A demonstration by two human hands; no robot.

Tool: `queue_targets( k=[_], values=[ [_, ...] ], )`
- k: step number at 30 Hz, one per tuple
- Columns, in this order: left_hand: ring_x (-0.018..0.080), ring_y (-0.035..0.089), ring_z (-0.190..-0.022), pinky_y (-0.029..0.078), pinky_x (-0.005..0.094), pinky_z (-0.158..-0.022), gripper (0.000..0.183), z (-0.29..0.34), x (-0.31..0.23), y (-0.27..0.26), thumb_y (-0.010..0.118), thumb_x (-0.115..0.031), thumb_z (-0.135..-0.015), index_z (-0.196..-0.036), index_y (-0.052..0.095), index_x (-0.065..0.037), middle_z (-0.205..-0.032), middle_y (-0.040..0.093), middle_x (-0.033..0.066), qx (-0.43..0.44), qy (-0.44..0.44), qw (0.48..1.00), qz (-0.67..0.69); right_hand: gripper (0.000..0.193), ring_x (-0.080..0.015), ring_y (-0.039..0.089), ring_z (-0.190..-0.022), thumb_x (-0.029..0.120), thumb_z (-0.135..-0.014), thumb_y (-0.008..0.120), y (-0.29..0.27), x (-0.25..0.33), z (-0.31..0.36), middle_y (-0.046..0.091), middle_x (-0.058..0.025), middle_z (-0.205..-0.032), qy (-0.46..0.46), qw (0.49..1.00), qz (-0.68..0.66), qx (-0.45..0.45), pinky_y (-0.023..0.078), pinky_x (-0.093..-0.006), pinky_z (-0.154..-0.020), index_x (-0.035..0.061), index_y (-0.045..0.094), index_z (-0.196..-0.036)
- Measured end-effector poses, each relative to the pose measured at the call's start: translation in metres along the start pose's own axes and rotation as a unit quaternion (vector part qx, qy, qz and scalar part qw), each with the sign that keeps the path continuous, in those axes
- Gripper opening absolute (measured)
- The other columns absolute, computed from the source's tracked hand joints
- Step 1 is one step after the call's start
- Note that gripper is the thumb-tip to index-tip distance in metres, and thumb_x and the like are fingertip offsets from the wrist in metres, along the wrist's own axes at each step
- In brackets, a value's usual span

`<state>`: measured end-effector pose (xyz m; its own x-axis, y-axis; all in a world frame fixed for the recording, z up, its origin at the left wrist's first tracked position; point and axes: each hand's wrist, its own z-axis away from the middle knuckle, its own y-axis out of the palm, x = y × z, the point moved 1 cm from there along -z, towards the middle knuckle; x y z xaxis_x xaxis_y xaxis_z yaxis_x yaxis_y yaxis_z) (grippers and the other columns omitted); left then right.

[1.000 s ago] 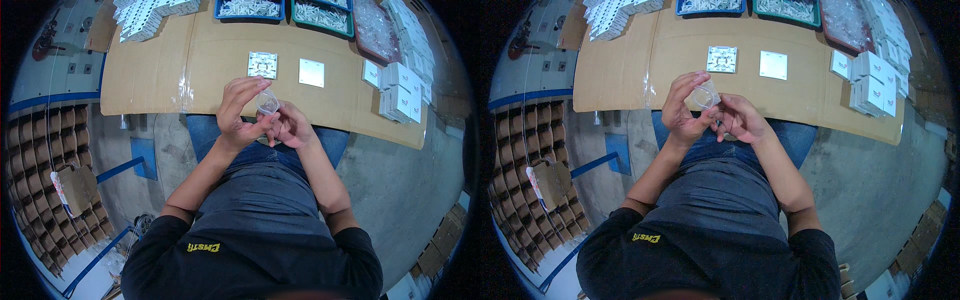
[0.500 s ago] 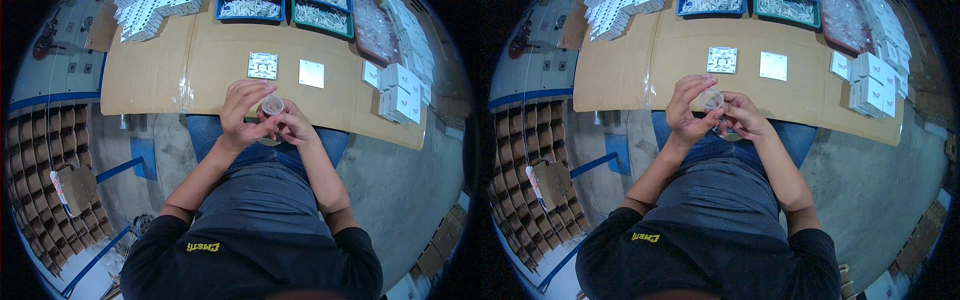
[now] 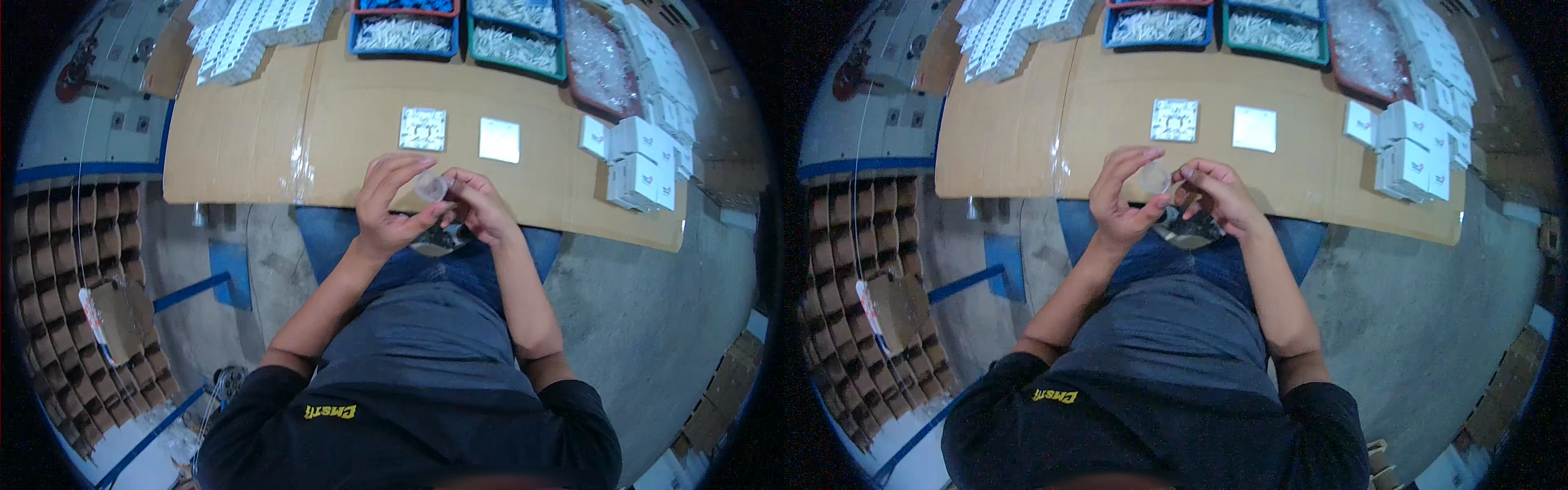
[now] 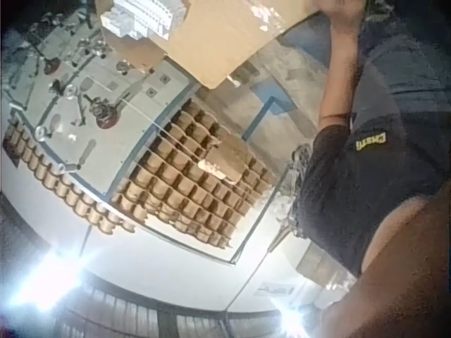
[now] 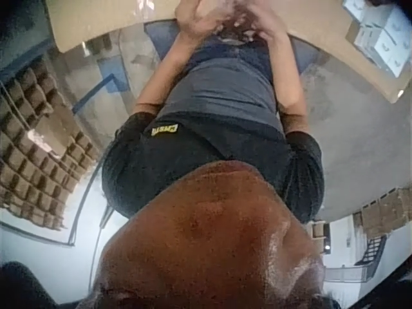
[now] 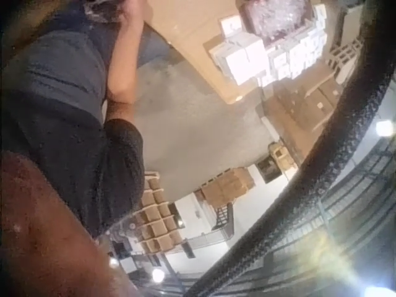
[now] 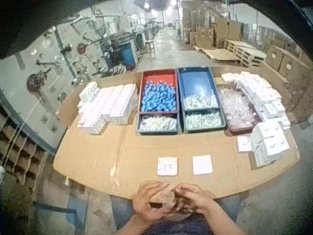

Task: Assembling and packaging small electronic components into white boxes and plastic bags.

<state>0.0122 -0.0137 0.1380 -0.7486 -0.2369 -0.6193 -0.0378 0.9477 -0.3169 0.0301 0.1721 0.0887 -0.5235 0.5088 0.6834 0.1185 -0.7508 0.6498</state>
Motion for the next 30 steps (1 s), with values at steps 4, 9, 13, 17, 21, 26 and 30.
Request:
queue_targets(
  k=[4,9,13,17,21,26,30],
  values=[
    [0.0279,0.066,-0.097,0.050,0.0374,-0.088,0.041,0.022,0.036,0.002,0.080,-0.020,-0.081,-0.114,0.068,-0.001,-0.104,0.071,0.0119,-0.004,-0.144,0.989,0.015,0.021,-0.0138,0.068,-0.090,0.023,-0.103,0.057,-0.029,0.019,-0.013,0.071,-0.0086,-0.105,-0.020,0.986,0.133,-0.095,0.057,-0.0265,-0.071,0.0032,0.065,-0.108],
    [0.0230,0.064,-0.089,0.050,0.0359,-0.085,0.032,0.042,0.098,0.010,0.077,-0.017,-0.085,-0.114,0.070,-0.005,-0.098,0.070,0.0099,-0.016,-0.270,0.963,-0.006,0.019,-0.0131,0.068,-0.087,0.018,-0.101,0.059,-0.097,0.075,-0.054,0.071,-0.0071,-0.103,-0.113,0.939,0.247,-0.211,0.055,-0.0275,-0.069,0.0016,0.066,-0.109],
    [0.0176,0.063,-0.082,0.051,0.0319,-0.077,0.027,0.050,0.126,0.019,0.074,-0.011,-0.087,-0.113,0.070,-0.005,-0.094,0.069,0.0081,-0.028,-0.327,0.945,0.009,0.019,-0.0142,0.069,-0.087,0.013,-0.098,0.060,-0.149,0.144,-0.097,0.072,-0.0091,-0.098,-0.210,0.862,0.355,-0.294,0.055,-0.0280,-0.072,-0.0002,0.065,-0.111],
    [0.0158,0.062,-0.078,0.051,0.0300,-0.073,0.024,0.050,0.129,0.025,0.074,-0.010,-0.087,-0.109,0.070,-0.004,-0.090,0.068,0.0071,-0.041,-0.324,0.945,-0.015,0.017,-0.0202,0.071,-0.089,0.010,-0.095,0.062,-0.180,0.209,-0.136,0.073,-0.0135,-0.095,-0.287,0.717,0.555,-0.310,0.054,-0.0326,-0.074,0.0001,0.068,-0.108],
    [0.0183,0.063,-0.080,0.051,0.0318,-0.074,0.024,0.053,0.131,0.023,0.076,-0.012,-0.085,-0.107,0.070,-0.004,-0.089,0.068,0.0069,-0.050,-0.354,0.934,-0.014,0.017,-0.0311,0.071,-0.091,0.008,-0.093,0.059,-0.172,0.243,-0.187,0.072,-0.0181,-0.097,-0.325,0.680,0.613,-0.235,0.054,-0.0404,-0.078,0.0011,0.070,-0.104],
    [0.0208,0.062,-0.080,0.051,0.0339,-0.075,0.025,0.053,0.135,0.026,0.078,-0.014,-0.082,-0.104,0.071,-0.005,-0.087,0.067,0.0067,-0.037,-0.336,0.940,-0.047,0.022,-0.0419,0.065,-0.096,0.008,-0.090,0.051,-0.179,0.275,-0.228,0.069,-0.0241,-0.098,-0.238,0.555,0.777,-0.178,0.051,-0.0484,-0.087,0.0005,0.071,-0.098],
    [0.0210,0.062,-0.079,0.050,0.0344,-0.074,0.025,0.053,0.135,0.024,0.079,-0.014,-0.081,-0.103,0.070,-0.006,-0.086,0.067,0.0066,-0.021,-0.325,0.942,-0.081,0.023,-0.0420,0.066,-0.097,0.011,-0.090,0.051,-0.186,0.301,-0.241,0.070,-0.0233,-0.098,-0.206,0.551,0.793,-0.159,0.051,-0.0485,-0.088,0.0028,0.071,-0.098]
  ],
)
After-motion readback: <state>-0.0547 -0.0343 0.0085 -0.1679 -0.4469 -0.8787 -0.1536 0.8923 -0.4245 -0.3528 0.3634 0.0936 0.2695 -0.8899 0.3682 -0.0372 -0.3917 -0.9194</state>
